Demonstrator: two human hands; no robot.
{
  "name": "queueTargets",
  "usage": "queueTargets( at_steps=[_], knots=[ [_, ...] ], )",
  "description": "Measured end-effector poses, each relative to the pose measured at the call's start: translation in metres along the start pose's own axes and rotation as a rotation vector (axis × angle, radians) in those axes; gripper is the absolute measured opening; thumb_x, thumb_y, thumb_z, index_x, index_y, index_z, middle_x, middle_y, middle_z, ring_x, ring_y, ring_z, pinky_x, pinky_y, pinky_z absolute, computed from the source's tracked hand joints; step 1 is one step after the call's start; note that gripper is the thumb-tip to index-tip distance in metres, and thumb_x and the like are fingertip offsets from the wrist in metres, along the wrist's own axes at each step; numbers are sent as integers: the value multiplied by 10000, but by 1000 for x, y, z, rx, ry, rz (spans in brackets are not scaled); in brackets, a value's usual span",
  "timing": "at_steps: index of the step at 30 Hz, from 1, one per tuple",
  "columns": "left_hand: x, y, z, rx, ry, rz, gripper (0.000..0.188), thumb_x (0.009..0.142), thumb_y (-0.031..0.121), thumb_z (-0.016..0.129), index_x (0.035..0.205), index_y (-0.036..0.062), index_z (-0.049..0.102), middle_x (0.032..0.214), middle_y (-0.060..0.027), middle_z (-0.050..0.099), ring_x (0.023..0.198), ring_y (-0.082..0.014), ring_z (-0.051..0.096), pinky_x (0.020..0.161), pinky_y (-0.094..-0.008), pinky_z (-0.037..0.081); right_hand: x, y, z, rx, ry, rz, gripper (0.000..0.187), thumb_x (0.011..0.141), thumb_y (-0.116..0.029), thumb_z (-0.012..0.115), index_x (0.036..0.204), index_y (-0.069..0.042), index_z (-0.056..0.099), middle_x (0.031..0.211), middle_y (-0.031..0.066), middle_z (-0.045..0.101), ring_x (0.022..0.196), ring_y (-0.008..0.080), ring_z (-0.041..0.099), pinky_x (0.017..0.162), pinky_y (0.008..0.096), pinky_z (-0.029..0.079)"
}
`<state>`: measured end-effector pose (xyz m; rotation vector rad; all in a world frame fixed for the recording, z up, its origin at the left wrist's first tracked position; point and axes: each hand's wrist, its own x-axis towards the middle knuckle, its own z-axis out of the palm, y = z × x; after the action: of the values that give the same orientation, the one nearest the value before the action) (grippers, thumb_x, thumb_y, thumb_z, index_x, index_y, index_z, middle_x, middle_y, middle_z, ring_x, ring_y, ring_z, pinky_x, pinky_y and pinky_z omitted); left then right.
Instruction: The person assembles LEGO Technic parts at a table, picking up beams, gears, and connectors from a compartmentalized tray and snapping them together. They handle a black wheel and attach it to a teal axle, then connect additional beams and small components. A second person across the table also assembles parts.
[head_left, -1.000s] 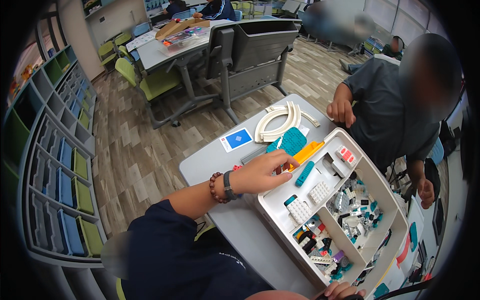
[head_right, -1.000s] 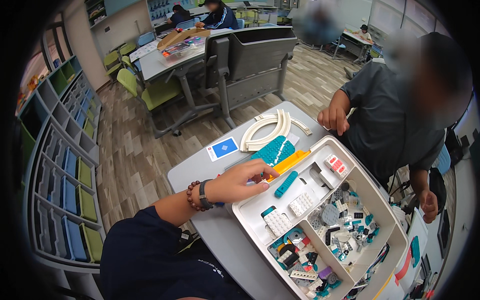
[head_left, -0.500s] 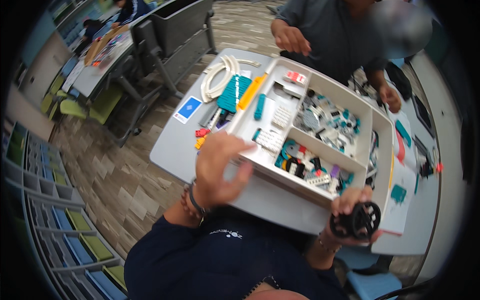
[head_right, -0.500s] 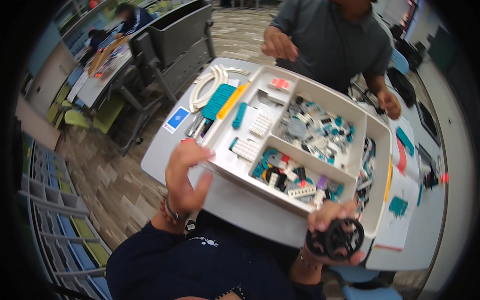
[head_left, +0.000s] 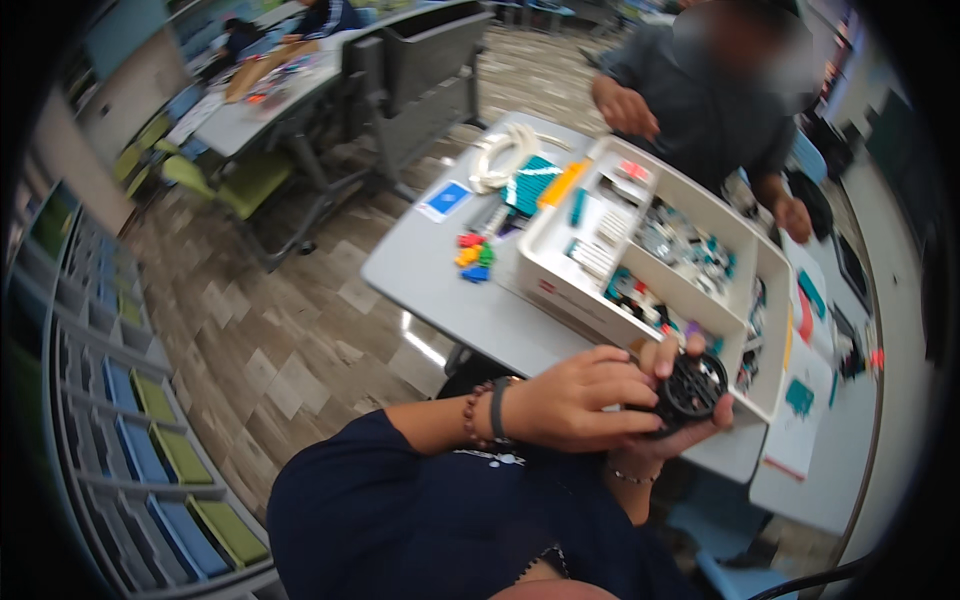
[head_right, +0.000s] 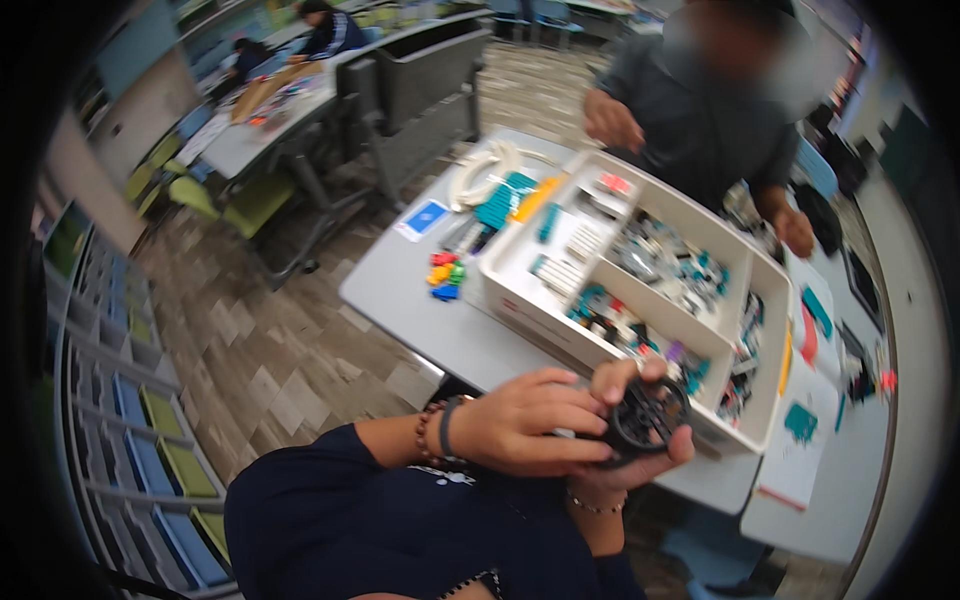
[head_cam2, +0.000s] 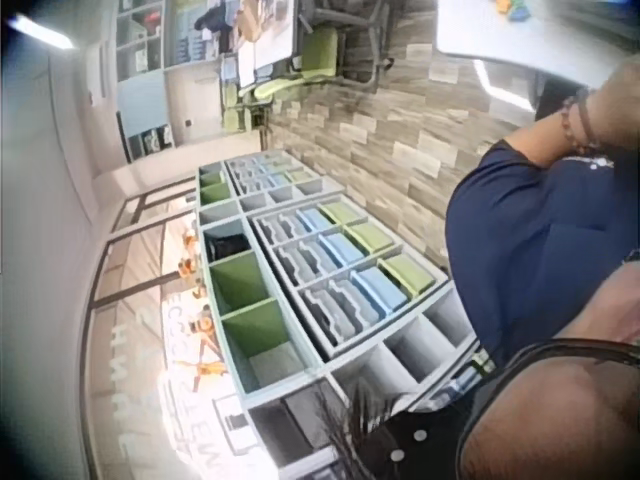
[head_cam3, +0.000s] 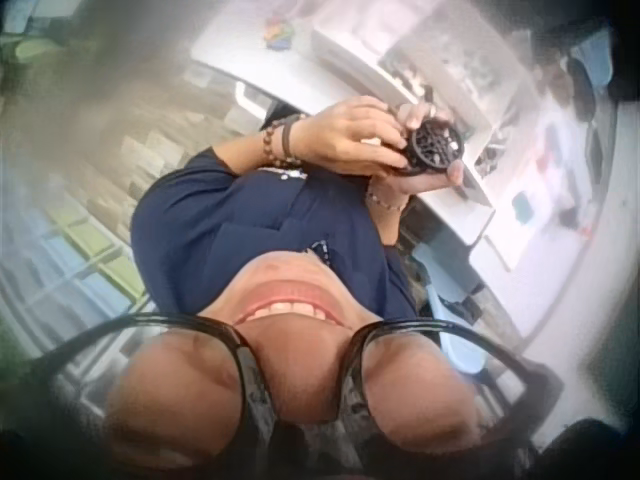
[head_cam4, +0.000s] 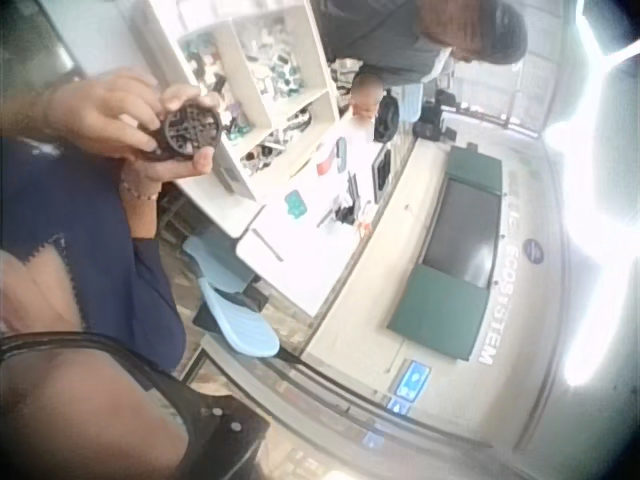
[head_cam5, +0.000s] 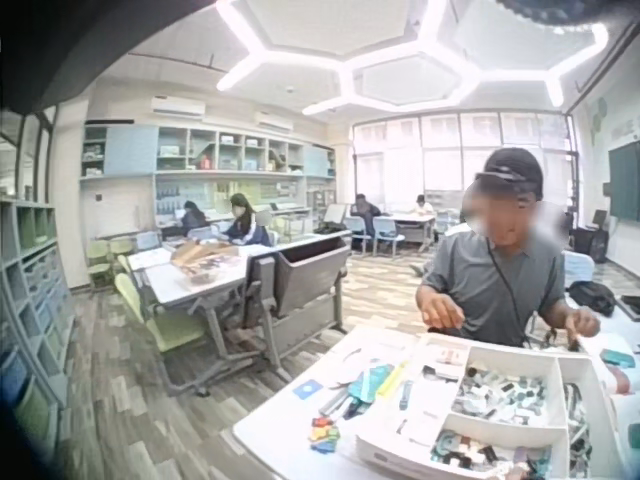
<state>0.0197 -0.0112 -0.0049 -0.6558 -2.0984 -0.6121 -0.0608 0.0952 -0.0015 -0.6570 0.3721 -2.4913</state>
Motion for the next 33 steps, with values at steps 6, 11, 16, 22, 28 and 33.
queueTargets(
  at_steps=[6, 11, 16, 22, 28, 33],
  knots=[
    [-9, 9, -6, 57, 84, -5, 213, 748, 135, 627, 958, 107, 640, 954, -7, 576, 992, -179, 546, 933, -421, 382, -1, 10, 5, 42, -66, 73, 486, 770, -476, 527, 948, -46, 388, 718, 107, 425, 601, 150, 367, 564, 250, 337],
    [-16, 7, -11, 130, 108, 40, 190, 760, 136, 618, 944, 96, 641, 947, -18, 584, 1007, -186, 553, 940, -428, 379, 0, 15, 9, 38, -81, 78, 466, 776, -456, 526, 940, -42, 391, 723, 108, 426, 609, 148, 369, 569, 250, 347],
    [-17, 2, -13, 170, 116, 19, 199, 771, 144, 608, 961, 91, 634, 961, -24, 589, 1008, -187, 558, 951, -432, 371, -1, 21, 9, 1, -18, 45, 473, 816, -479, 476, 967, -36, 409, 750, 103, 431, 650, 155, 404, 605, 248, 374],
    [-24, 3, -14, 303, 137, -9, 218, 796, 177, 609, 988, 73, 615, 971, -25, 597, 958, -197, 578, 962, -447, 361, -8, 25, 7, -146, 134, -60, 549, 847, -526, 419, 1052, -18, 446, 809, 114, 457, 719, 184, 447, 673, 295, 402],
    [-23, 7, -33, -71, 282, -192, 188, 881, 120, 459, 972, 33, 597, 881, -81, 590, 800, -238, 579, 929, -444, 382, -2, 8, 1, -175, -3, -191, 574, 823, -484, 461, 1138, -5, 432, 895, 133, 483, 808, 228, 487, 769, 371, 420],
    [-10, -3, -39, -382, 274, -404, 156, 879, 118, 456, 981, 35, 540, 888, -133, 524, 817, -320, 497, 784, -412, 395, -1, 10, -4, -419, -19, 69, 768, 607, -317, 662, 1234, 29, 384, 978, 141, 472, 802, 188, 498, 685, 278, 444]
  ],
)
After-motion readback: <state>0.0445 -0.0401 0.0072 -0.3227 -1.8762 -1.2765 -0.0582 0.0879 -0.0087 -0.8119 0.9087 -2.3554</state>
